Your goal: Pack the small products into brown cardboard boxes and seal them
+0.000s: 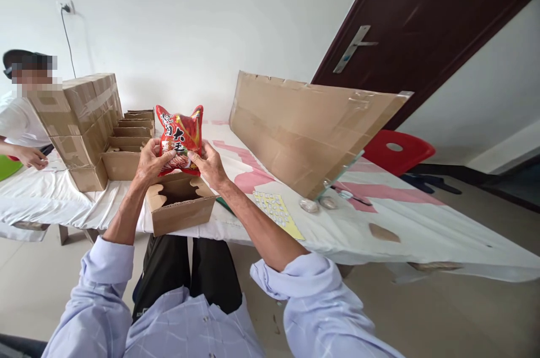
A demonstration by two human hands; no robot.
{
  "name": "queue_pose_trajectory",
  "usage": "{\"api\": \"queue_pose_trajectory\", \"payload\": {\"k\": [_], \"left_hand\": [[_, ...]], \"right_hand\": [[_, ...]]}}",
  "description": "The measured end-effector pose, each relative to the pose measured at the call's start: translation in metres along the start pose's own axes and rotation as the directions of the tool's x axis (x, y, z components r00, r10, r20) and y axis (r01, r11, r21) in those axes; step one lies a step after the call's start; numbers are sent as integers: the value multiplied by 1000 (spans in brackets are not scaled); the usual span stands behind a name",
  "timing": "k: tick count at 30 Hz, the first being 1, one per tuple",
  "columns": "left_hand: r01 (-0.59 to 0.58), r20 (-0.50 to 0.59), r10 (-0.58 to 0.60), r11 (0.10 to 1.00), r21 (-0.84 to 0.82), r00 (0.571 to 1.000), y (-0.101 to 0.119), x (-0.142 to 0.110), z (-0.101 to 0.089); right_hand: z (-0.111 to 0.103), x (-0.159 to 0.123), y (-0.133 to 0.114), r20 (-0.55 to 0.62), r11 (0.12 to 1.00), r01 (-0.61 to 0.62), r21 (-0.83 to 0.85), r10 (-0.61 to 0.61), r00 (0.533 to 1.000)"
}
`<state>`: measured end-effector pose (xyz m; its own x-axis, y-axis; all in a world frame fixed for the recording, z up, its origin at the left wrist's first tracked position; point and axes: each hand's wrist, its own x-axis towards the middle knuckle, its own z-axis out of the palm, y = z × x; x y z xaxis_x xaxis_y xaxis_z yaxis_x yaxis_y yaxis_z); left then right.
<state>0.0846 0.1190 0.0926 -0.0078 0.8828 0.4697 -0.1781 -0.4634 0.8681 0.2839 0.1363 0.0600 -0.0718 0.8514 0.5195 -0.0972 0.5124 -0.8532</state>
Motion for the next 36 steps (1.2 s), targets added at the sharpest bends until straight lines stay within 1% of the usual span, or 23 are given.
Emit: {"api": "queue_pose_trajectory", "payload": {"k": [2,4,7,10,12,16,20,23,30,33,36], "left_hand": [[-39,-18,39,999,14,999,2,1,1],[-68,-28,69,997,46,997,4,0,1],[-95,-10,96,992,85,995,7,-4,2],[-109,24,108,991,79,994,9,-8,3],[-107,29,106,993,48,994,8,-9,3],[-87,-12,87,996,-13,996,5,-6,3],[-52,-48,51,999,-16,998,0,-3,-2],[-50,-72,49,999,-7,996,-3,-3,-4],[-47,-88,49,999,26,995,-10,-5,-7],[-39,-87,42,999,37,995,-11,-6,-8],[-39,-55,42,998,54,998,-8,-8,-6]], "right_hand": [[1,0,-4,-3,999,31,-14,-31,1000],[2,0,-5,4,999,31,11,-31,1000],[3,0,-5,31,995,-6,101,3,1000],[3,3,-1,44,984,-48,171,41,998],[3,5,1,44,979,-73,190,65,997],[3,7,8,46,969,-106,225,98,994],[6,7,14,60,957,-127,259,116,991],[7,6,17,76,951,-140,277,124,989],[8,1,16,80,941,-183,284,167,983],[9,0,14,60,955,-178,236,169,984],[10,-2,9,24,974,-159,162,157,987]]}}
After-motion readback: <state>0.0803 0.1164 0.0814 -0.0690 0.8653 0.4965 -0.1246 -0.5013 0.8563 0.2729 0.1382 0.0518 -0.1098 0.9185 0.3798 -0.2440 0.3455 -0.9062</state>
